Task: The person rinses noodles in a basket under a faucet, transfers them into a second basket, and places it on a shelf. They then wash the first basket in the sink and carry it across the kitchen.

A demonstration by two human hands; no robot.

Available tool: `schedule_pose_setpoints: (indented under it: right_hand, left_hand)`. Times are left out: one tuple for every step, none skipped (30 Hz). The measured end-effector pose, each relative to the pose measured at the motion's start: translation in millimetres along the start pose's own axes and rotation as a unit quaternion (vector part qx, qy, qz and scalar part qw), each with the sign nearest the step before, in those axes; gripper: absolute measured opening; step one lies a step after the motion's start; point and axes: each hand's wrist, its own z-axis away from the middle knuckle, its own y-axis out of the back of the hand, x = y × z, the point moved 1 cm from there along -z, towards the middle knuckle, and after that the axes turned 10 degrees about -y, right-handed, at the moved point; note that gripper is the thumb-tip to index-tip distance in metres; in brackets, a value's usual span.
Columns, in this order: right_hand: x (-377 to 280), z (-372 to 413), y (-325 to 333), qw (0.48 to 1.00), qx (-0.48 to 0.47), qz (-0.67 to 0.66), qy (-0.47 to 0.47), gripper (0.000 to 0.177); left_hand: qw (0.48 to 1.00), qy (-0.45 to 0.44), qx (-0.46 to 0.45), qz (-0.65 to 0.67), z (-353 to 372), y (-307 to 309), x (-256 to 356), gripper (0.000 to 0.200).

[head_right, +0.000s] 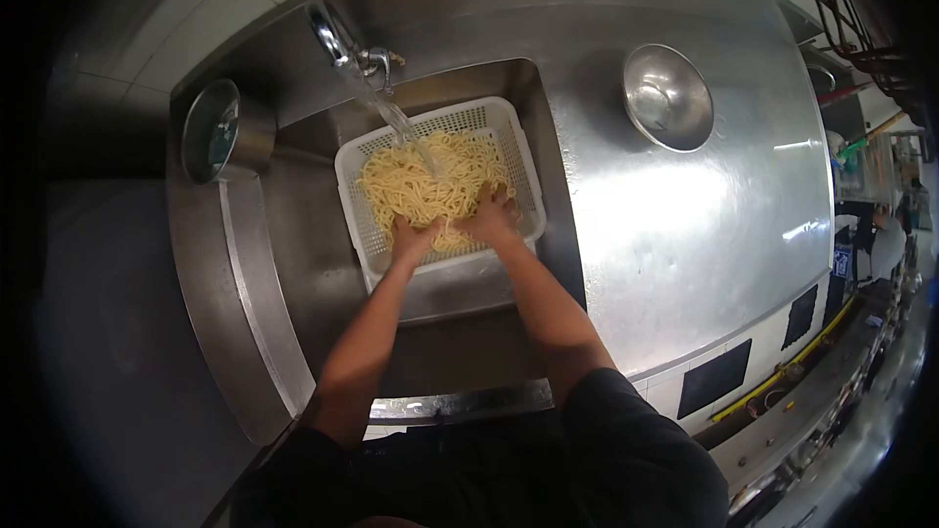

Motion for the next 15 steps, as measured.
schedule_pose_setpoints:
  right_hand:
    - [0.8,1.3,-14.0,0.997,-0.01,0.065,-0.037,0.116]
    - [-10.1,6.1,-11.8,0.995,-0.015,0.092,-0.046,0.108]
    - [-12.0,-0.6,-19.5,0.994,-0.018,0.095,-0.045,0.108]
    - [-15.1,-8.8,-26.1,0.997,-0.072,0.005,-0.03,0.097]
    - [-20.1,-10.0,-25.3,0.989,-0.124,-0.086,-0.013,0.086]
    - [-21.3,-4.8,-23.4,0.989,-0.122,-0.087,-0.011,0.086]
    - [-21.1,4.5,-22.6,0.937,-0.17,-0.305,-0.013,0.073]
    - [-25.7,11.2,-15.2,0.837,-0.21,-0.505,-0.012,0.06]
    - [-29.5,14.2,-3.8,0.837,-0.21,-0.505,-0.01,0.06]
    - [-29.3,17.5,8.0,0.809,-0.23,-0.539,-0.053,0.055]
    - [-28.4,21.3,17.4,0.777,-0.25,-0.57,-0.098,0.052]
    - [-27.0,20.0,24.8,0.776,-0.251,-0.57,-0.1,0.052]
    - [-26.4,16.0,34.2,0.762,-0.245,-0.591,-0.099,0.047]
    - [-28.4,13.0,45.0,0.749,-0.237,-0.611,-0.097,0.043]
    - [-35.6,16.4,62.6,0.751,-0.239,-0.608,-0.096,0.043]
  left_hand:
    - [1.0,0.001,0.0,0.002,0.5,-5.9,4.9,0.096]
    - [0.999,0.039,-0.027,0.019,1.1,-9.1,12.1,0.104]
    - [0.995,0.078,-0.054,0.036,2.5,-12.0,20.0,0.111]
    - [0.992,0.102,-0.028,0.075,3.9,-14.2,29.9,0.102]
    - [0.992,0.102,-0.028,0.075,5.4,-16.2,27.8,0.102]
    - [0.97,0.101,-0.031,0.217,3.1,-17.8,28.5,0.095]
    - [0.929,0.096,-0.034,0.355,0.1,-18.6,29.4,0.088]
    - [0.929,0.092,-0.033,0.356,-1.0,-13.7,34.8,0.088]
    - [0.889,0.127,-0.052,0.436,2.0,-6.6,40.4,0.076]
    - [0.841,0.163,-0.071,0.511,5.4,0.2,45.0,0.064]
    - [0.842,0.165,-0.07,0.509,6.8,4.4,45.9,0.064]
    - [0.813,0.153,-0.102,0.552,7.0,6.5,48.7,0.059]
    - [0.781,0.14,-0.134,0.594,6.9,8.2,52.6,0.054]
    - [0.78,0.141,-0.133,0.594,6.7,11.8,60.7,0.054]
    - [0.763,0.157,-0.15,0.609,7.7,15.9,72.9,0.052]
